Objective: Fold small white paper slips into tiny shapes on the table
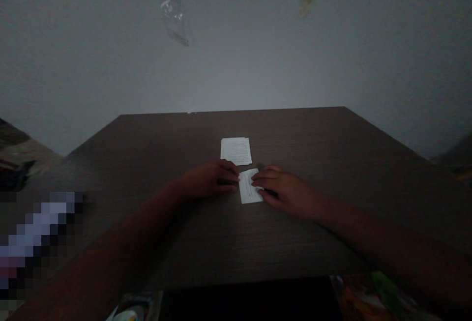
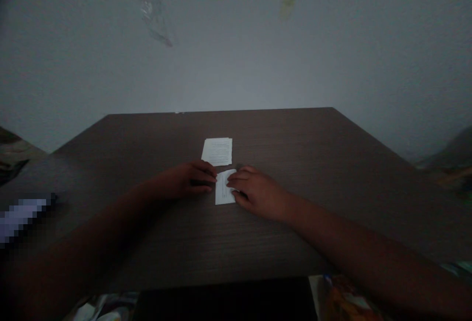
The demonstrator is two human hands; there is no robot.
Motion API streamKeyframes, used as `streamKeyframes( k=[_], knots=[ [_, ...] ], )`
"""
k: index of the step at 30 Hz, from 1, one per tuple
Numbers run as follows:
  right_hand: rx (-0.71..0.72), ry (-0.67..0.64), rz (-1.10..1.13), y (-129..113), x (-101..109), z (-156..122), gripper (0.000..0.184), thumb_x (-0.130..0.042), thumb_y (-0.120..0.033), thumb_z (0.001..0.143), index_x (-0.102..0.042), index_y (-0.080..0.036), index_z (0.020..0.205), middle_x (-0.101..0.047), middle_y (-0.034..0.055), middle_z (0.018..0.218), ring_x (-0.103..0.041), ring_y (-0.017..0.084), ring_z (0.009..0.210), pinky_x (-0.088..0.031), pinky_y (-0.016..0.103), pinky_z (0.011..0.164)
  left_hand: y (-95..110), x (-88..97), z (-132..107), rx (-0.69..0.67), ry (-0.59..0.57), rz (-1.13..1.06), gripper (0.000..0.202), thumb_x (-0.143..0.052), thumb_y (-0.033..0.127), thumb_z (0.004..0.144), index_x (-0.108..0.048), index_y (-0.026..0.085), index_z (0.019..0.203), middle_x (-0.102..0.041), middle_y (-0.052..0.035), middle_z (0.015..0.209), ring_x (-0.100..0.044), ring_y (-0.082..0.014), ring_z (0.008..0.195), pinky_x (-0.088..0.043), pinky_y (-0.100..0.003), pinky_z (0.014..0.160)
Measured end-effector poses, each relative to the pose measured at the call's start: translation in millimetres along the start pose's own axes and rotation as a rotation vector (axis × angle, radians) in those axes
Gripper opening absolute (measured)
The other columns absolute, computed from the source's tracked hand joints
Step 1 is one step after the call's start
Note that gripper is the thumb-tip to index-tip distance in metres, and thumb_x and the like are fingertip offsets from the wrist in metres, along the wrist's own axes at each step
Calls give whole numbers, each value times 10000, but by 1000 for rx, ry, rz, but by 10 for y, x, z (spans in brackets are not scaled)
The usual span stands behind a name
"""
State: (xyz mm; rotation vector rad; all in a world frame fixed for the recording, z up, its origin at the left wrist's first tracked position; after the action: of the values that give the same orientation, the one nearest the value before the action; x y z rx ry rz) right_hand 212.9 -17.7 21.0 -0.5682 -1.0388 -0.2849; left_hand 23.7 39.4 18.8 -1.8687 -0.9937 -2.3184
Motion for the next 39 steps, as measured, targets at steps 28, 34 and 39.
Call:
streamKeyframes(
  k=[28, 34, 39],
  knots=[
    [29, -20, 28, -30, -17, 27, 307, -563, -209, 1102, -783, -202, 1317, -793, 131, 1332, -706, 277, 1261, -551, 521, 1144, 116, 127, -8, 8, -25, -30, 289, -574, 325, 1114, -827, 206, 1189, -740, -108, 1273, -723, -247, 1160, -552, -388, 1092],
    [58, -18, 17, -64, -14, 40, 312, -530, -205, 1116, -780, -162, 1297, -796, 159, 1322, -714, 282, 1247, -556, 532, 1140, 119, 125, -8, 11, -32, -34, 295, -563, 290, 1104, -819, 185, 1208, -731, -118, 1280, -721, -250, 1158, -554, -394, 1086],
    [28, -12, 27, -48, -22, 43, 295, -563, -199, 1109, -779, -195, 1310, -801, 133, 1316, -717, 262, 1250, -552, 508, 1153, 139, 125, 1, -18, -19, -41, 279, -569, 288, 1095, -822, 189, 1161, -745, -112, 1230, -727, -254, 1132, -553, -406, 1094]
  ],
)
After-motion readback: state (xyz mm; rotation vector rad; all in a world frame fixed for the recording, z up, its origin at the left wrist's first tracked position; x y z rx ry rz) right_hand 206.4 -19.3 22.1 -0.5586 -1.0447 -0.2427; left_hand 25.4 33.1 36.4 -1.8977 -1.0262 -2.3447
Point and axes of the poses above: each hand's wrist, its own z-axis towards the middle knuckle, its own x-axis out of the back of the hand, y = z × x, the point moved 7 cm from there along z, towards the middle knuckle
